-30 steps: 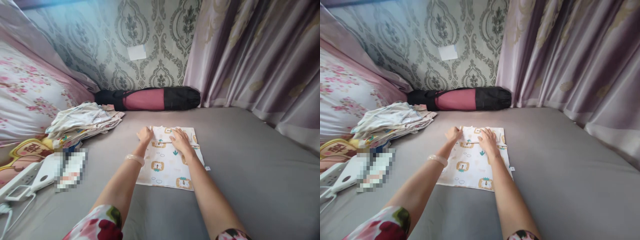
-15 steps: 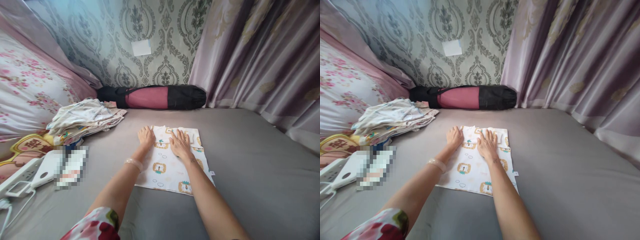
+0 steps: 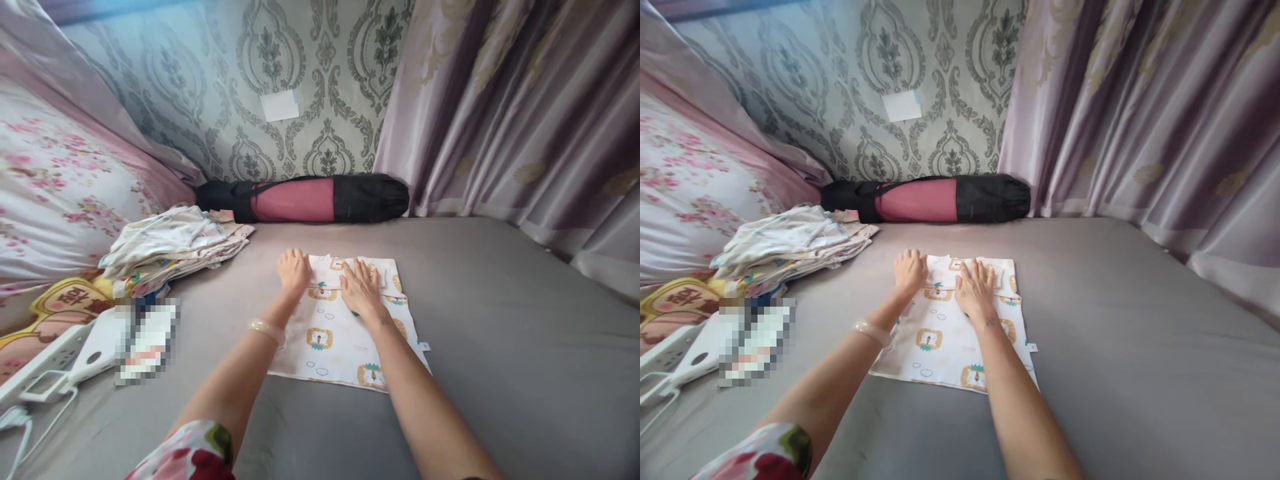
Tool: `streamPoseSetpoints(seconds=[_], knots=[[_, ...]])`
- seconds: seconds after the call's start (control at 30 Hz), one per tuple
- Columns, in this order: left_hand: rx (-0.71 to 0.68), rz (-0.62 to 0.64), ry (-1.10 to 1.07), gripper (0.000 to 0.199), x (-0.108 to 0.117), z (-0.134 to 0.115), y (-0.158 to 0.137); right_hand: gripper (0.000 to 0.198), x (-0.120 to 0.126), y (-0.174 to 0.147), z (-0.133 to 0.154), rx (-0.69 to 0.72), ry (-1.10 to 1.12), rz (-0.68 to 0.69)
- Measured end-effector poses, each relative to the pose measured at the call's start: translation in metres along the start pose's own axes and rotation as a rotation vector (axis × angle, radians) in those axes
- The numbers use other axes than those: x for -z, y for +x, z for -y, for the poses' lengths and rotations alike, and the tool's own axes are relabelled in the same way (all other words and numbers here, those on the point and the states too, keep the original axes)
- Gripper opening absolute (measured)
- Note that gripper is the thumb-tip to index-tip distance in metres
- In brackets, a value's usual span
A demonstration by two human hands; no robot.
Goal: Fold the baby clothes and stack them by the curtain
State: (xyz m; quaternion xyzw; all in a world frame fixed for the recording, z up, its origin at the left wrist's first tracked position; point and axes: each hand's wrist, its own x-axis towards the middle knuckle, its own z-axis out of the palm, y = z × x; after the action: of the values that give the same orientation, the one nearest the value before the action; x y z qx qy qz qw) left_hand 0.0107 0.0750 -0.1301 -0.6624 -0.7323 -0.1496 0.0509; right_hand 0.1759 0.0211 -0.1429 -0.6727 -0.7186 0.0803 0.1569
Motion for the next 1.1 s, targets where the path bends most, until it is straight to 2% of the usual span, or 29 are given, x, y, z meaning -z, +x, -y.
streamPoseSetpoints(seconds=[0.1,0.17,0.33,0.47,0.7,0.93,1.03,1.1], knots=[[-0.356,-0.018,-0.074,0.034,-0.008,-0.020,-0.017,0.053,-0.002,0.001,0.001,0.085,-0.006,-0.016],[-0.452,0.024,-0.113,0.038,-0.016,-0.031,-0.025,0.052,-0.005,0.002,0.001,0.113,-0.005,-0.005],[-0.375,0.140,-0.115,0.047,-0.026,-0.040,-0.032,0.052,-0.011,0.005,-0.003,0.082,-0.001,0.000],[-0.304,0.106,-0.099,0.050,-0.025,-0.039,-0.033,0.053,-0.012,0.007,-0.009,0.017,-0.018,-0.059],[-0.114,0.083,-0.058,0.071,-0.028,-0.035,-0.030,0.055,-0.009,0.009,-0.024,-0.124,-0.001,-0.126],[-0.149,0.111,-0.007,0.072,-0.027,-0.032,-0.030,0.057,-0.003,0.011,-0.030,-0.238,-0.068,-0.098],[-0.203,0.016,0.006,0.066,-0.025,-0.032,-0.034,0.054,0.001,0.010,-0.027,-0.229,-0.100,-0.117],[-0.328,-0.077,0.002,0.060,-0.023,-0.033,-0.036,0.052,0.004,0.008,-0.023,-0.156,-0.115,-0.155]])
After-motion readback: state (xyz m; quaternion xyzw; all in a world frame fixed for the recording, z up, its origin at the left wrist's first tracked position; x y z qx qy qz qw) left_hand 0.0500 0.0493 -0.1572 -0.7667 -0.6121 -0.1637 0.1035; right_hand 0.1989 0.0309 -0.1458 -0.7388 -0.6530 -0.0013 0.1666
